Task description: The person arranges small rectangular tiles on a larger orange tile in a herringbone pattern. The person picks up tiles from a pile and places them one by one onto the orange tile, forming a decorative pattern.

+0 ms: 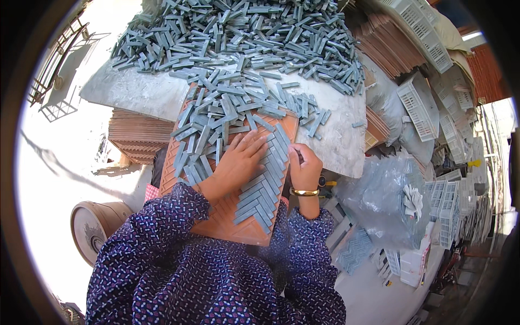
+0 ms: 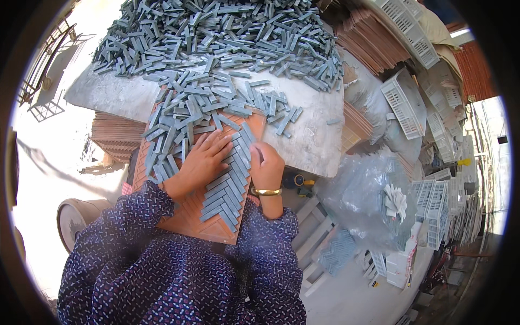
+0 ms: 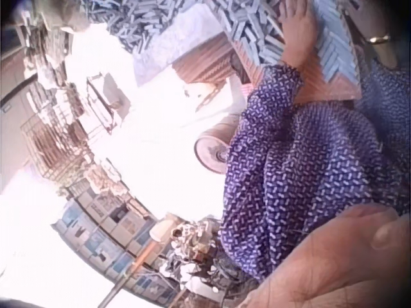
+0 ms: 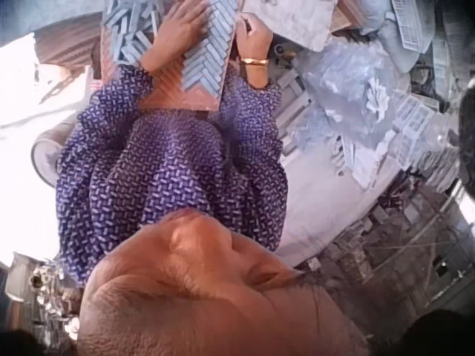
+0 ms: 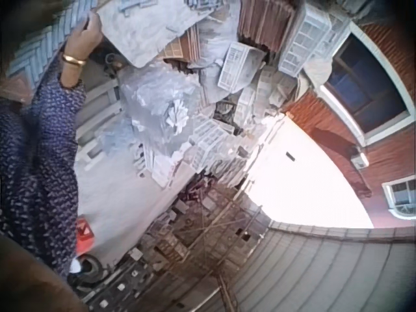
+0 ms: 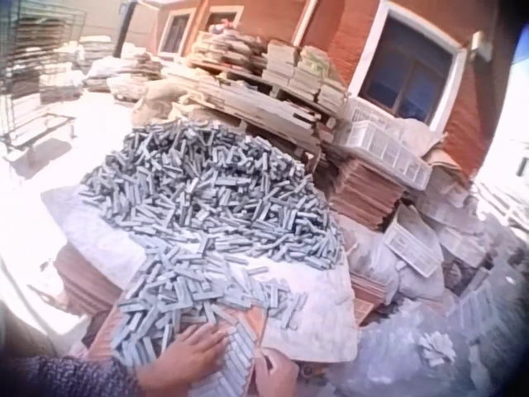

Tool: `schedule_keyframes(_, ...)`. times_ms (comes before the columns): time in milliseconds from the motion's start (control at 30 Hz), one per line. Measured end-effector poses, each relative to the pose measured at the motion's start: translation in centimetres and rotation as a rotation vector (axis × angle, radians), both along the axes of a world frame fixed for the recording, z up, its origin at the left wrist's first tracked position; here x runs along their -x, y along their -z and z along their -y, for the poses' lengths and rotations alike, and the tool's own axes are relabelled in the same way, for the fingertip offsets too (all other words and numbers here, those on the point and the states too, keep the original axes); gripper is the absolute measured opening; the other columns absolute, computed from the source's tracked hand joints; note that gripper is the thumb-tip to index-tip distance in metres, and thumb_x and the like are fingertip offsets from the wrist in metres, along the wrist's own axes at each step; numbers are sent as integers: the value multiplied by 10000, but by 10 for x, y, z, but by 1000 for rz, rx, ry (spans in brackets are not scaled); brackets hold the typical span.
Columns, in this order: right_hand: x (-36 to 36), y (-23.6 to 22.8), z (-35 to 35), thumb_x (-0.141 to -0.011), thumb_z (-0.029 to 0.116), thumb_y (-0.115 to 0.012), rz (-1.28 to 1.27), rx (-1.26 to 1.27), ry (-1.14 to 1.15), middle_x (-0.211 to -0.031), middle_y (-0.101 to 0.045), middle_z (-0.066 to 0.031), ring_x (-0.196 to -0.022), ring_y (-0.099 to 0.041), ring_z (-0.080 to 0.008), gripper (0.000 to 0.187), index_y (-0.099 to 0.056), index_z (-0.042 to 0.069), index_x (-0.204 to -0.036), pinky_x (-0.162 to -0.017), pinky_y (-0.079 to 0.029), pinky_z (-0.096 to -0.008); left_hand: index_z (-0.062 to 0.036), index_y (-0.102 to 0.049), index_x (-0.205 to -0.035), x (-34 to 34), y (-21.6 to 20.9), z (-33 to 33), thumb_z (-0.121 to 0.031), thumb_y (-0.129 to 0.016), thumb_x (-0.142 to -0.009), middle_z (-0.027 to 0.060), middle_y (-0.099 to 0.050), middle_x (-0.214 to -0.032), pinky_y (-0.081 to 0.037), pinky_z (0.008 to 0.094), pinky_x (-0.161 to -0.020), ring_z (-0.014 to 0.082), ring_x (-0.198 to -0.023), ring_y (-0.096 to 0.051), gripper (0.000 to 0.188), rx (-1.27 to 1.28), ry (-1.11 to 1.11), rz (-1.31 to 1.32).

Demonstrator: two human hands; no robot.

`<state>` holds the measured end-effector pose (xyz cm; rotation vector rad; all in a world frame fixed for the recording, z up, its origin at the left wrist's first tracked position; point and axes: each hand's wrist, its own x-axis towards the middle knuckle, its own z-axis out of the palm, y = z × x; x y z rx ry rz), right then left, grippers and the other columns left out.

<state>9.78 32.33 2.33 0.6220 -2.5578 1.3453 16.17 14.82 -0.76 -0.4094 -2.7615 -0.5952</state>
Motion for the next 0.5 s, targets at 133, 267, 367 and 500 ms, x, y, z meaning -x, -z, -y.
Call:
schedule_keyframes(133,46,2,42,-746,82,-644,-162,-164,-195,-891,-623,-121,-824,-591,-309,174,-623,31,-911,-712,-467,-373,-33,-514,-1203,-2,-17,16,-129,-615,-764,118,-424,-1329,-304,400,-1036,312,-1287,-310,461,-84,-85,-65)
schedule_keyframes(267,70,15,50,-707,90,-666,-311,-470,-344,-923,-607,-114,-888,-572,-300,234,-624,61,-935,-761,-458,-388,4,-565,-1088,-5,-39,36,-26,-560,-765,151,-493,-1222,-405,376,-939,322,-1114,-474,324,-377,-188,-111)
schedule_keyframes(367,69,15,50,-712,80,-661,-360,-403,-286,-868,-615,-113,-817,-586,-297,200,-634,51,-907,-719,-475,-363,9,-585,-1016,-3,-35,46,-12,-561,-761,128,-549,-1110,-445,372,-860,300,-1004,-529,257,-314,-161,-209)
schedule_keyframes(500,62,-5,32,-737,113,-640,-174,-341,-129,-815,-606,-118,-751,-588,-300,170,-650,59,-898,-671,-475,-382,-9,-596,-931,7,-28,47,-38,-608,-682,105,-562,-1023,-455,356,-826,270,-966,-533,252,-178,-62,-222)
